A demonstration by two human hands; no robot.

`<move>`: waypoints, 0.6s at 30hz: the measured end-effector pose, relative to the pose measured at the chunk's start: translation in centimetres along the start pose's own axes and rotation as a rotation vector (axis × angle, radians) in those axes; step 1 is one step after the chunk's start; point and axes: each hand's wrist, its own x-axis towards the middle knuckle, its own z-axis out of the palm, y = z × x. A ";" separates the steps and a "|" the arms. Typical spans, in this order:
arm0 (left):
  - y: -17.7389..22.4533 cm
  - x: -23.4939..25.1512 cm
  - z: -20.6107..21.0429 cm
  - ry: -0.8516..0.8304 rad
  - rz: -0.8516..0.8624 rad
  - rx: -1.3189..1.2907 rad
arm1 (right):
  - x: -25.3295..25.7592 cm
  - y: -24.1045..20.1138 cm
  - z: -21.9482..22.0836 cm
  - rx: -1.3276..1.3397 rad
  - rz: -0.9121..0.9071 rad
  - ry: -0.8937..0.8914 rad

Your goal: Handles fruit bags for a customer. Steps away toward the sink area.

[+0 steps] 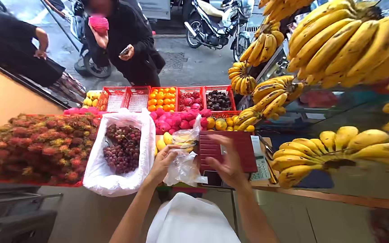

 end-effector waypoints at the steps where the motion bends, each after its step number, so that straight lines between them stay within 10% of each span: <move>1: 0.0 -0.5 -0.3 0.018 0.014 -0.058 | 0.8 2.6 2.7 0.095 0.170 -0.209; 5: -1.2 -1.4 -2.6 0.249 0.032 -0.246 | 1.1 6.2 9.3 0.472 0.411 -0.633; 10: -5.8 -3.6 -9.0 0.560 0.283 0.065 | 0.0 6.2 13.4 -0.126 0.447 -0.510; 13: -4.4 -6.1 -7.5 0.394 0.427 0.468 | -0.9 6.3 15.7 -0.223 0.425 -0.427; 18: -7.5 -5.2 -9.0 0.105 0.001 0.988 | -3.0 7.5 18.7 0.465 0.616 -0.376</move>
